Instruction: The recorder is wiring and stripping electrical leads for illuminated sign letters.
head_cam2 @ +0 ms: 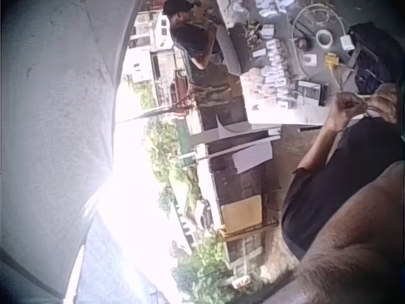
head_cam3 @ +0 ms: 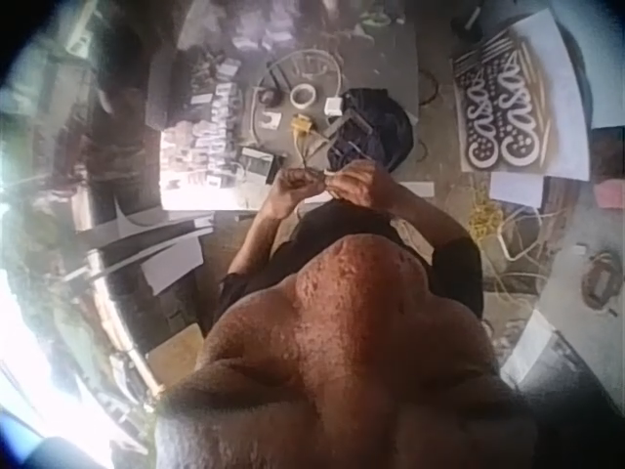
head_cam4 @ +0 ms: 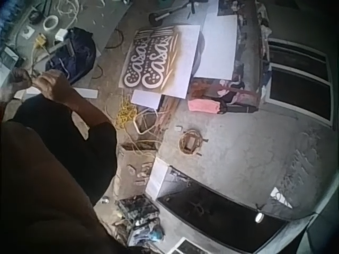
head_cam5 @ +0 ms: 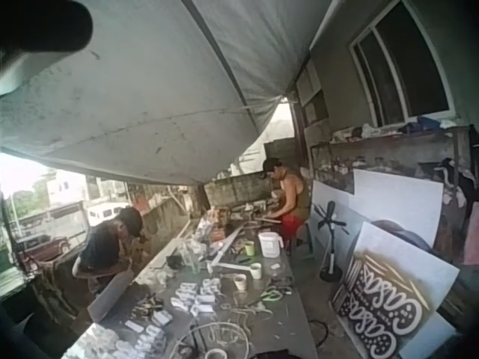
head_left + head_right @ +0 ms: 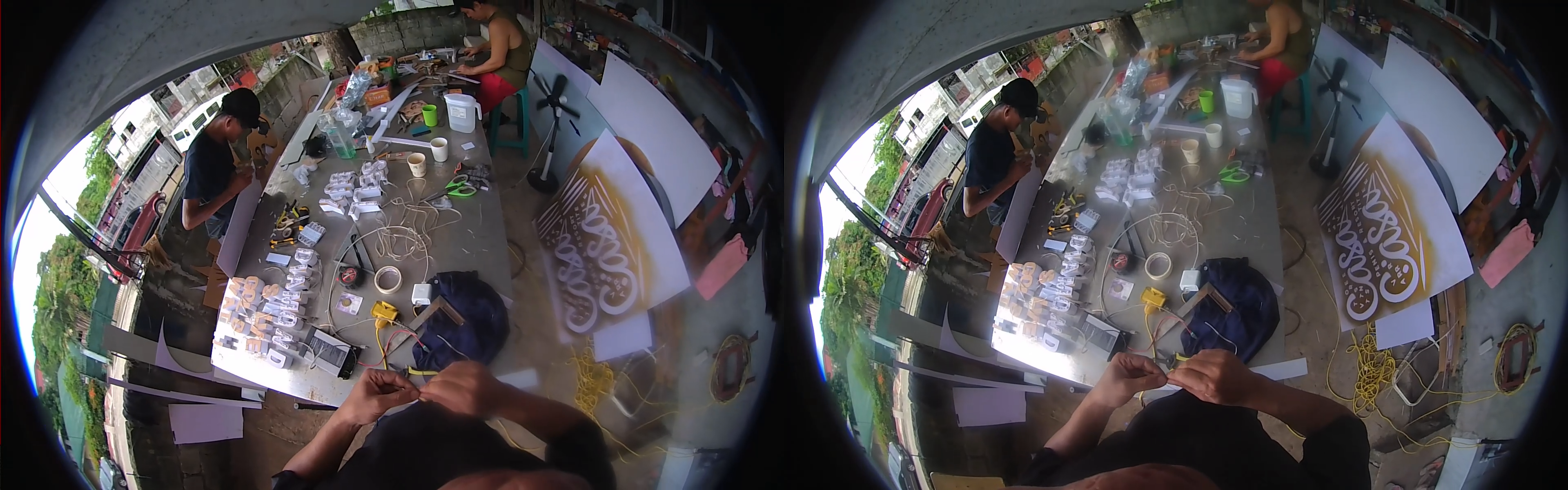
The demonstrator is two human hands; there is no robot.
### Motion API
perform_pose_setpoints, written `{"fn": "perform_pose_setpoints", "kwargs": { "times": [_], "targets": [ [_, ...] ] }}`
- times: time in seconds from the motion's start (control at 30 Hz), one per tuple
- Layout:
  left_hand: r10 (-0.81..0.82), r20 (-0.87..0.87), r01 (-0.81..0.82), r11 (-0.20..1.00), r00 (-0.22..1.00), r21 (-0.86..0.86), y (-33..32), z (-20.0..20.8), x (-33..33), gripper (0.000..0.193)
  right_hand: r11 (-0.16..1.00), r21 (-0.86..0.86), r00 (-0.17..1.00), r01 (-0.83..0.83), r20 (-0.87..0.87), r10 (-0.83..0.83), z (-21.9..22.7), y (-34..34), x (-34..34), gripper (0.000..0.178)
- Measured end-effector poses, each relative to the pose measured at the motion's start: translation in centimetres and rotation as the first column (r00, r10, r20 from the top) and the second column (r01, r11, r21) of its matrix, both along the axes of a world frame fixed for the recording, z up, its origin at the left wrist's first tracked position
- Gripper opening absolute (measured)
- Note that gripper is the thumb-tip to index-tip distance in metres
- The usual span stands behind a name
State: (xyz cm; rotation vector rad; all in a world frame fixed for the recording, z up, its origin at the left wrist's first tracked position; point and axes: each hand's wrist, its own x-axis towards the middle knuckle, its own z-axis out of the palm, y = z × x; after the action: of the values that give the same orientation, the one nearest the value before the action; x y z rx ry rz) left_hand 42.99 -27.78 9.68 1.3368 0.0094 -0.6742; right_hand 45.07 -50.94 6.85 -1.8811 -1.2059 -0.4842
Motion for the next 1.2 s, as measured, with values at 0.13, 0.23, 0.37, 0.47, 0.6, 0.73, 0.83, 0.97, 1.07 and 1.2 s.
{"fn": "perform_pose_setpoints", "kwargs": {
  "times": [0.13,0.23,0.37,0.47,0.6,0.73,0.83,0.97,1.07,1.2],
  "targets": [
    [-0.158,0.579,-0.074,0.932,0.8,0.356,1.2,0.8,0.2,0.008,0.997,0.03,0.947,0.075,-0.314,-0.062,-0.2,1.7,-1.0,0.015],
    [-0.434,0.816,-0.253,0.8,0.381,0.543,2.3,0.4,0.8,0.013,0.985,0.127,0.648,0.117,-0.761,0.021,-0.6,3.0,-1.6,0.015],
    [-0.496,0.866,-0.385,0.789,0.062,0.479,3.4,-1.5,0.9,0.017,0.946,0.263,-0.172,0.19,-0.94,0.296,-1.7,3.5,-1.1,0.019],
    [-0.459,0.887,-0.374,0.814,0.055,0.445,4.4,-2.4,0.9,0.018,0.92,0.289,-0.33,0.264,-0.869,0.368,-1.2,3.6,-1.1,0.018],
    [-0.321,0.893,-0.355,0.833,0.315,0.425,5.9,-2.6,1.4,0.012,0.921,0.118,-0.099,0.372,-0.981,0.165,-1.9,3.4,-1.7,0.023],
    [0.329,0.297,-0.312,0.944,0.896,-0.107,6.6,-5.2,1.1,0.015,0.89,0.012,0.245,0.456,-0.963,-0.113,-2.8,3.9,-3.0,0.027],
    [0.369,0.18,-0.349,0.927,0.912,-0.136,7.3,-6.8,1.4,0.013,0.868,0.002,0.301,0.497,-0.938,-0.17,-3.1,5.6,-4.2,0.023],
    [0.37,0.103,-0.341,0.913,0.923,-0.222,7.2,-7.5,0.9,0.013,0.897,-0.092,0.405,0.432,-0.869,-0.285,-4.2,7.9,-5.4,0.024],
    [0.389,0.094,-0.365,0.908,0.916,-0.205,6.9,-7.8,0.9,0.019,0.916,-0.232,0.455,0.329,-0.81,-0.369,-3.8,9.8,-6.5,0.026],
    [0.403,-0.121,-0.42,0.844,0.907,-0.334,7.8,-9.9,1.3,0.027,0.906,-0.278,0.492,0.318,-0.769,-0.409,-3.4,12.0,-6.7,0.027]
  ]
}}
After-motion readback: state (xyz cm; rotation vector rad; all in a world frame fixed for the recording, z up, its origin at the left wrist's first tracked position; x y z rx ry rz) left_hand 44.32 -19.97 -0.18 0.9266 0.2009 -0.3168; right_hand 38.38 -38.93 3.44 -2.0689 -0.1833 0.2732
